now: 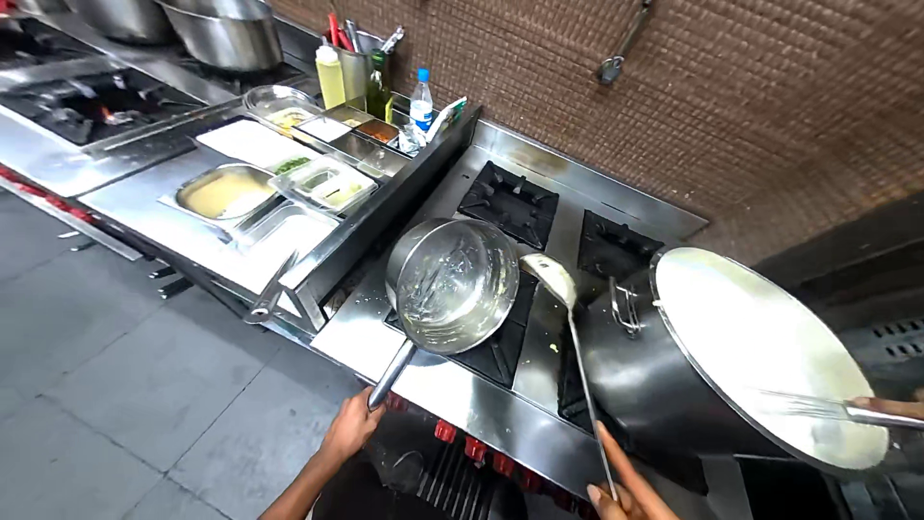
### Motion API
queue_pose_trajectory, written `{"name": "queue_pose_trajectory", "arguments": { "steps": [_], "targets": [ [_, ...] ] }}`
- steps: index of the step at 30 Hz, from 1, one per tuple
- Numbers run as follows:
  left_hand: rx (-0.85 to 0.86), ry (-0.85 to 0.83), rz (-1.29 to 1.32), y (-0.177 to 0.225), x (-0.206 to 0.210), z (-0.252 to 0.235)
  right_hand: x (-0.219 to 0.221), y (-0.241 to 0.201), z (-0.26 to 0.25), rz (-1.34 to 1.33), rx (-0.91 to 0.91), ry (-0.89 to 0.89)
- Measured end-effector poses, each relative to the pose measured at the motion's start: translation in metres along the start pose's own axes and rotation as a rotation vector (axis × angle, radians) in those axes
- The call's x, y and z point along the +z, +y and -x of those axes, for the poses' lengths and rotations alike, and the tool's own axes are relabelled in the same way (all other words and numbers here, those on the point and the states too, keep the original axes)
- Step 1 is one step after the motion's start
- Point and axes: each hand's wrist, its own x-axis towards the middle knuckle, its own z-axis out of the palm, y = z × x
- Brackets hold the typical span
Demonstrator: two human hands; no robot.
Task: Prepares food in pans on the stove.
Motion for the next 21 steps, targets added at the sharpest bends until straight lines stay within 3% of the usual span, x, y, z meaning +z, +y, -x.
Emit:
{"name": "queue_pose_trajectory", "arguments": {
  "steps": [5,8,15,18,21],
  "targets": [
    [-0.052,-0.016,-0.073,0.014,-0.031,0.017,0.025,0.026,-0.045,0.806,-0.144,-0.030],
    [-0.076,0.001,-0.090,0.023,-0.039,0.023,0.033,0.044,-0.085,1.122,-0.235,-0.034],
    [-0.168,-0.018,-0.229,0.056,-0.054,0.031,0.029,0.049,-0.143,1.352,-0.185,-0.059],
    [-0.207,-0.019,-0.251,0.067,-0.056,0.035,0.028,0.040,-0.133,1.401,0.058,-0.218],
    [-0.225,-0.013,-0.275,0.072,-0.054,0.037,0.028,0.016,-0.092,1.193,0.328,-0.395]
  ]
}}
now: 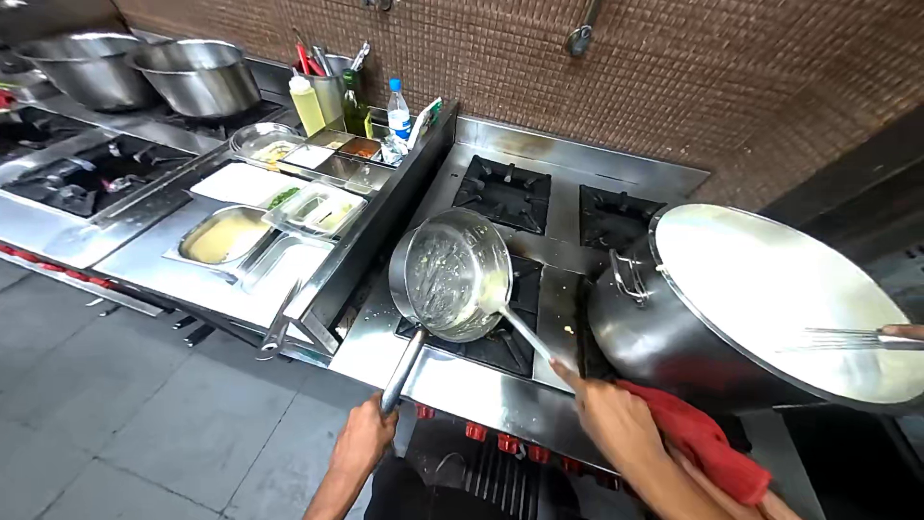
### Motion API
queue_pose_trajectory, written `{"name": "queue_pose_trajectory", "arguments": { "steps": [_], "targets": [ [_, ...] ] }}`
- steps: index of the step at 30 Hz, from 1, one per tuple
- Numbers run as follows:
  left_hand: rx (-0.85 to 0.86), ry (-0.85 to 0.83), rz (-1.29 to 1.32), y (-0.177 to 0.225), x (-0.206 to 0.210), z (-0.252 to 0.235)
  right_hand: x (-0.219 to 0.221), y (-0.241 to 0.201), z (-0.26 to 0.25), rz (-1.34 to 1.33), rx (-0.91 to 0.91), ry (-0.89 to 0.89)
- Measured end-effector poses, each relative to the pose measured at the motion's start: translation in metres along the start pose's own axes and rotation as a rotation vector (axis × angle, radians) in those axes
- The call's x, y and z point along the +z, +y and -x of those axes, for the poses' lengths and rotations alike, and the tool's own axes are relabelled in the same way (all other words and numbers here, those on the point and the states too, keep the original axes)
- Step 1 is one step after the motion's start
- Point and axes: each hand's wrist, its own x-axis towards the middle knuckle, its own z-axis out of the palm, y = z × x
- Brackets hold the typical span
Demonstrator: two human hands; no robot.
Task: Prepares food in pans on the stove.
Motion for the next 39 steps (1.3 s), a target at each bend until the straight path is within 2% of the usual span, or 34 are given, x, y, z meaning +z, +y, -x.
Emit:
{"name": "queue_pose_trajectory", "arguments": {
  "steps": [3,5,6,7,9,10,14,18,23,27,31,36,39],
  "targets": [
    [-0.006,0.009,0.021,0.002,0.005,0.002,-0.005,-0.005,0.049,-0.434,-0.056,-0.158],
    [-0.004,0.009,0.032,0.000,0.012,0.001,-0.011,-0.006,0.062,-0.692,-0.128,-0.153],
    [-0.001,0.006,0.034,0.000,0.014,0.000,-0.019,-0.009,0.061,-0.733,-0.146,-0.126],
    [0.003,0.004,0.035,-0.001,0.017,-0.001,-0.030,-0.013,0.056,-0.699,-0.150,-0.080],
    [0.006,0.007,0.036,-0.004,0.020,-0.002,-0.034,-0.016,0.031,-0.453,-0.135,0.047],
    [0.004,0.008,0.037,-0.004,0.021,-0.002,-0.040,-0.018,0.017,-0.327,-0.101,0.054],
    [0.013,-0.010,0.014,-0.006,0.021,-0.004,-0.055,-0.030,-0.021,0.023,-0.002,0.043],
    [0.016,-0.012,0.003,-0.010,0.027,-0.008,-0.042,-0.039,-0.027,0.128,0.015,-0.064],
    [0.032,-0.030,0.005,-0.012,0.034,-0.011,0.012,-0.032,-0.028,-0.044,0.007,0.039],
    [0.041,-0.042,-0.005,-0.011,0.033,-0.009,-0.043,-0.069,-0.010,-0.229,0.114,0.073],
    [0.040,-0.043,-0.005,-0.010,0.037,-0.009,-0.053,-0.081,0.003,-0.335,0.090,0.083],
    [0.029,-0.054,-0.024,-0.011,0.037,-0.012,-0.048,-0.063,0.019,-0.665,0.010,0.090],
    [0.025,-0.065,-0.021,-0.010,0.035,-0.015,-0.052,-0.034,0.044,-0.852,0.000,-0.019]
  ]
}}
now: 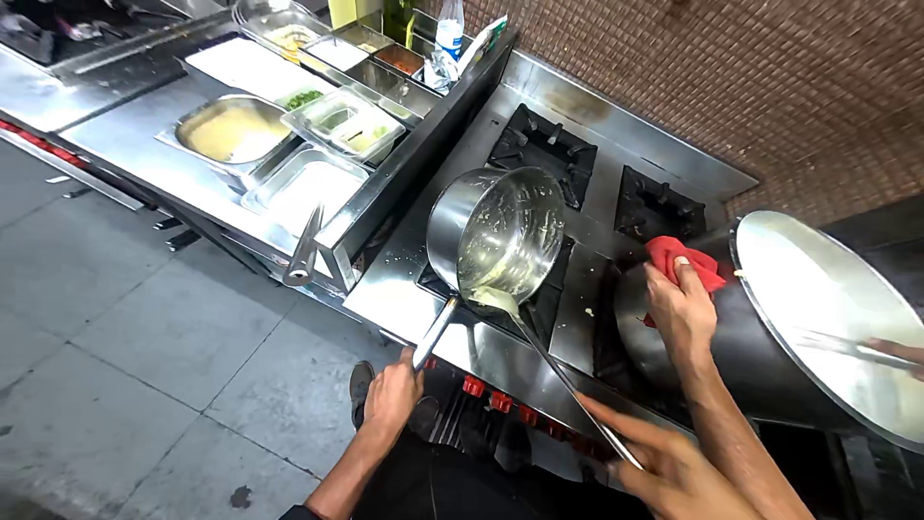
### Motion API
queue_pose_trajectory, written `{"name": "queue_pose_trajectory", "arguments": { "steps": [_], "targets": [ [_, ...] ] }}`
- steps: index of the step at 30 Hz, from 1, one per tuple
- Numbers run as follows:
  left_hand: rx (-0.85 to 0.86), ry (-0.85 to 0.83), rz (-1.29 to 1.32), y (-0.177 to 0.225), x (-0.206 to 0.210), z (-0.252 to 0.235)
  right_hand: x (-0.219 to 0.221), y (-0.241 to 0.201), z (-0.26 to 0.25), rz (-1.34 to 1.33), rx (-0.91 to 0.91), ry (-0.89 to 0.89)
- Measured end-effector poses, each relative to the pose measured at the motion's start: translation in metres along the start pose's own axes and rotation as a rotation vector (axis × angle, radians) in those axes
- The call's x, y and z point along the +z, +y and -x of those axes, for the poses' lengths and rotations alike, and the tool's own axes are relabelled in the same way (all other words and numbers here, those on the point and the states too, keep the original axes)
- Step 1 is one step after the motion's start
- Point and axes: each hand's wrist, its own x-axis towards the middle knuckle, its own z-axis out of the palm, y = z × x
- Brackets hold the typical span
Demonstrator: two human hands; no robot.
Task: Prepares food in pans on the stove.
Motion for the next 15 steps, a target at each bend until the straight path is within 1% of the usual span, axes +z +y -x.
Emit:
{"name": "queue_pose_trajectory", "arguments": {
  "steps": [2,3,4,5,6,7,8,10,13,15],
  "targets": [
    [-0.003,0.000,0.013,-0.001,0.002,-0.001,-0.020,0.010,0.025,-0.043,0.008,-0.121],
    [-0.004,0.007,0.025,-0.005,0.003,-0.002,-0.024,0.014,0.037,-0.023,-0.003,-0.185],
    [0.002,0.026,0.044,-0.009,0.005,-0.003,-0.024,0.015,0.041,0.027,-0.031,-0.192],
    [0.021,0.054,0.062,-0.011,0.010,-0.005,-0.019,0.015,0.039,0.118,-0.065,-0.136],
    [0.052,0.098,0.079,-0.013,0.017,-0.007,-0.014,0.011,0.031,0.244,-0.073,-0.081],
    [0.082,0.143,0.093,-0.015,0.023,-0.008,-0.009,0.004,0.020,0.351,-0.033,-0.063],
    [0.110,0.179,0.109,-0.015,0.026,-0.009,-0.002,-0.006,0.007,0.440,0.026,-0.066],
    [0.141,0.187,0.137,-0.016,0.023,-0.006,0.011,-0.028,-0.016,0.571,0.138,-0.103],
    [0.151,0.187,0.108,-0.018,0.020,-0.008,0.032,-0.034,-0.037,0.621,0.145,-0.115],
    [0.161,0.188,0.069,-0.023,0.017,-0.014,0.041,-0.032,-0.038,0.609,0.144,-0.130]
  ]
}}
